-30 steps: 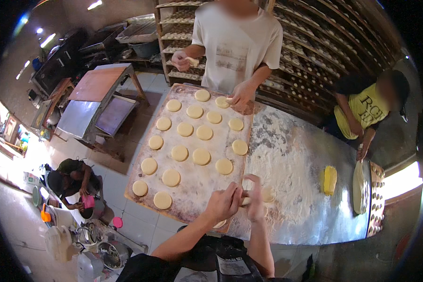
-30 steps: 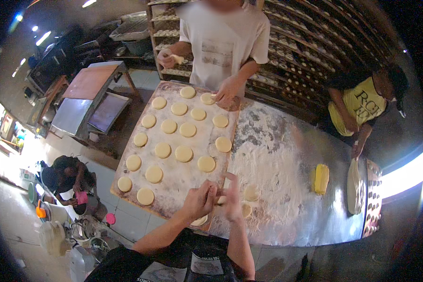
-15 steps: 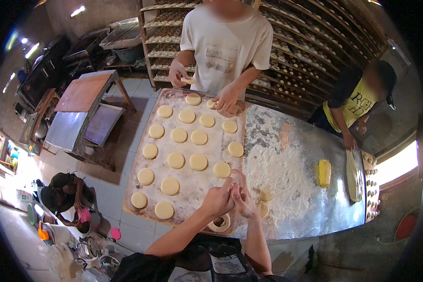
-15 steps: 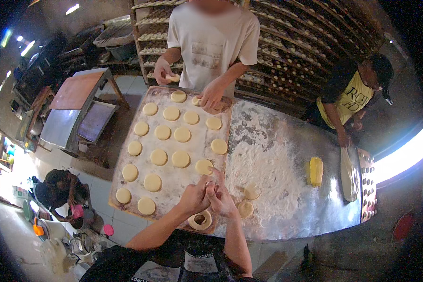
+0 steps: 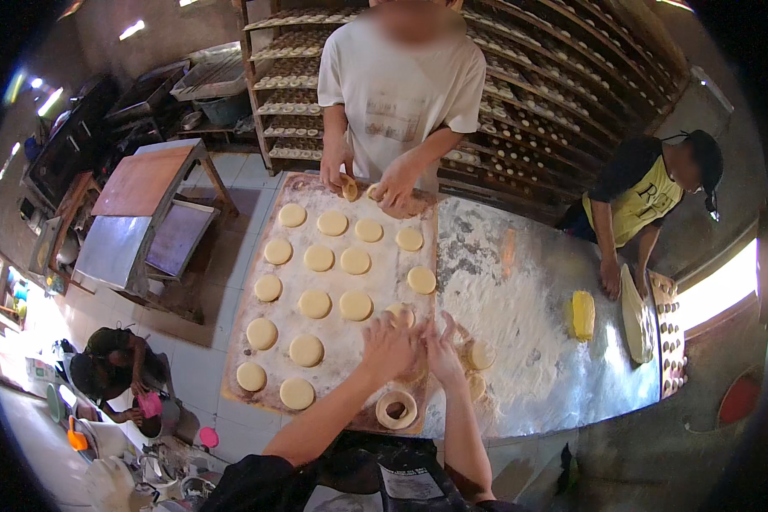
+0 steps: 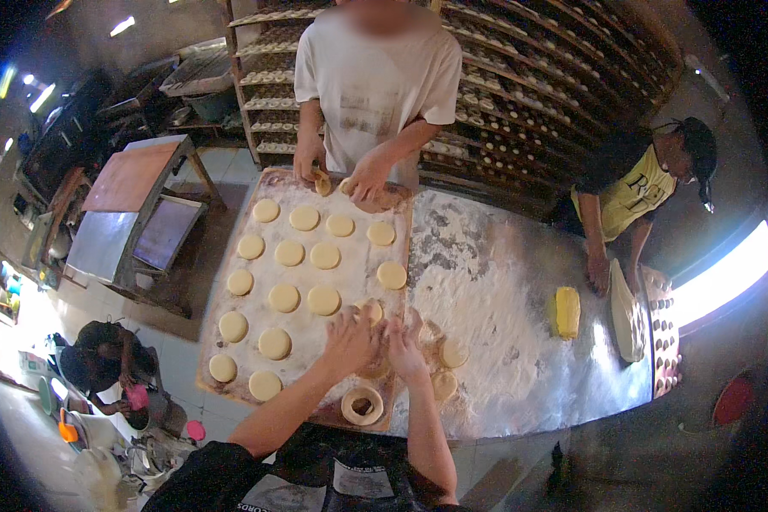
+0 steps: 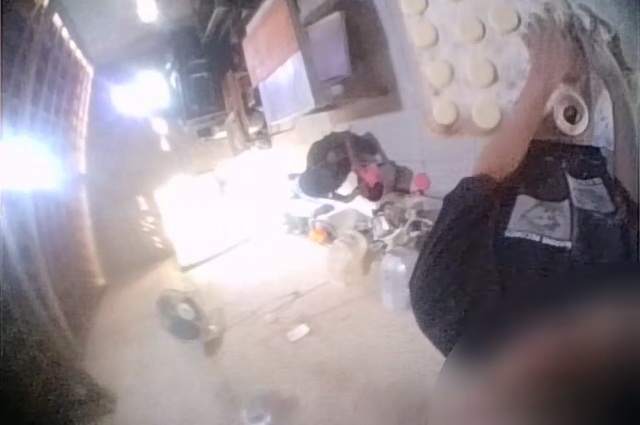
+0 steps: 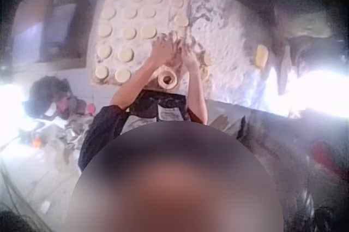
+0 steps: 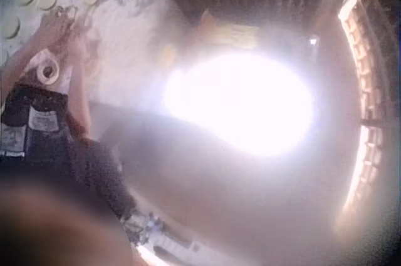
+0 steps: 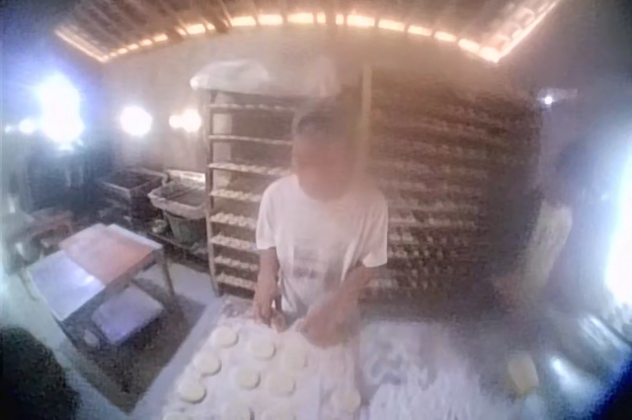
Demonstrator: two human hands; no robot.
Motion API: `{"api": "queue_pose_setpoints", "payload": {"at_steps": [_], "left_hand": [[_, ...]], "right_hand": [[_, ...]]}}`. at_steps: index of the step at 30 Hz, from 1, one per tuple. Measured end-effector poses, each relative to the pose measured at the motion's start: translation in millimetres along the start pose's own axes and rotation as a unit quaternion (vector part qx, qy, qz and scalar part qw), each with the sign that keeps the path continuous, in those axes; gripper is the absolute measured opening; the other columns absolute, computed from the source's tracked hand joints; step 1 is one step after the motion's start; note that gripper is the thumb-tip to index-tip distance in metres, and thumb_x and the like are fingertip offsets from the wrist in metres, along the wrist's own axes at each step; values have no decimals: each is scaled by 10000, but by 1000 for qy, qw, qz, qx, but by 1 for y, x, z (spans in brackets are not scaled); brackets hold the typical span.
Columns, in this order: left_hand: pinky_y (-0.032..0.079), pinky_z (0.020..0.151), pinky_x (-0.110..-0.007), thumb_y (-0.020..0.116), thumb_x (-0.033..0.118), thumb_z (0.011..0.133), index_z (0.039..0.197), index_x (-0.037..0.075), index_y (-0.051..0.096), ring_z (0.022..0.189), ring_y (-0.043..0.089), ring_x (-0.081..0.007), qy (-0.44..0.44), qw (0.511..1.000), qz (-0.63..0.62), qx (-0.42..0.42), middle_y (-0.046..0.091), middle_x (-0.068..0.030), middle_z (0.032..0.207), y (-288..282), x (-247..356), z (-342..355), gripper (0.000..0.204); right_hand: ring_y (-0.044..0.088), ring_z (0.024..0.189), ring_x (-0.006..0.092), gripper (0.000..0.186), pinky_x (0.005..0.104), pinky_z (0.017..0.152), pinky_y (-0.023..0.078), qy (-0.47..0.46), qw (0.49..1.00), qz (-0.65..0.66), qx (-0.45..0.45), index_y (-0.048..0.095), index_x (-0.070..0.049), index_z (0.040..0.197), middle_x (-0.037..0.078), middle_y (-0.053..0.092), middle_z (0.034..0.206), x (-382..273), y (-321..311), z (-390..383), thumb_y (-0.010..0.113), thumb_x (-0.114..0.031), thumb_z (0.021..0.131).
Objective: The person shapes small dough pieces into rings by hand and places them on a floured wooden board. Other workers nearby also shape dough and arrange trays on racks.
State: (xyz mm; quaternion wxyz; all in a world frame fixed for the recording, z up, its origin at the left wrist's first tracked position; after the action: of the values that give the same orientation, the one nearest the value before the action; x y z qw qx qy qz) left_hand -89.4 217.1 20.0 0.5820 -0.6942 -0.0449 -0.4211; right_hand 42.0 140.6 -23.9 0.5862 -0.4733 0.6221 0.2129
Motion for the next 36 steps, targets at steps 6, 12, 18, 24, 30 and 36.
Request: {"api": "queue_pose_setpoints", "payload": {"at_steps": [6,12,18,24,30,36], "left_hand": [[398,873,-544,647,249,862,1432,60,386,1089,525,-415,-22,992,111,-48,516,-227,1188,11,-37,-20,654],[396,863,-535,745,270,773,1421,72,408,1065,526,-399,-31,992,112,-48,522,-204,1154,25,-39,-29,757],[395,880,-543,753,263,772,1428,68,391,1086,515,-402,-60,991,106,-50,513,-199,1167,24,-29,-31,774],[393,934,-560,649,187,886,1414,72,384,1108,502,-442,-60,998,11,23,517,-250,1150,2,-16,-44,602],[529,707,-440,618,224,962,1226,-46,553,817,693,-380,-63,981,-171,-68,696,-210,873,48,48,-63,383],[541,724,-310,713,288,939,1149,4,683,805,686,-147,-84,936,-285,-189,734,-109,898,81,115,-72,355]], "right_hand": [[533,1207,463,864,528,998,450,-34,941,-336,1,225,-52,1515,300,537,1305,-10,-1,-13,728,-286,853],[461,1278,503,935,546,1078,401,-48,941,-335,-6,189,-92,1533,315,467,1386,5,12,-19,752,-252,804],[475,1254,492,856,540,1070,403,-49,952,-302,-5,271,-71,1500,295,484,1371,-3,-13,-32,745,-250,811],[536,1169,435,446,530,941,451,15,896,-437,75,552,-19,1204,231,600,1222,12,-102,-79,718,-257,865],[636,966,359,360,443,827,513,18,966,-244,-80,511,-37,1097,183,637,1090,33,-120,-63,748,-165,858],[606,910,155,492,285,761,513,-27,981,108,-157,366,-73,1179,125,606,1000,10,-167,-69,714,62,859]]}}
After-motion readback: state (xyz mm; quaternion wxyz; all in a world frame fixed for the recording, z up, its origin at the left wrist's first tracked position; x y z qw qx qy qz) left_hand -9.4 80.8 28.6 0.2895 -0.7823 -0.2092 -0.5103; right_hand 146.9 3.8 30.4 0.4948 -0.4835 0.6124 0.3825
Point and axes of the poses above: each hand's wrist, its own z-axis towards the middle knuckle, its own y-axis out of the palm, x = y × z, the point moved 6 cm from there along z, towards the middle knuckle
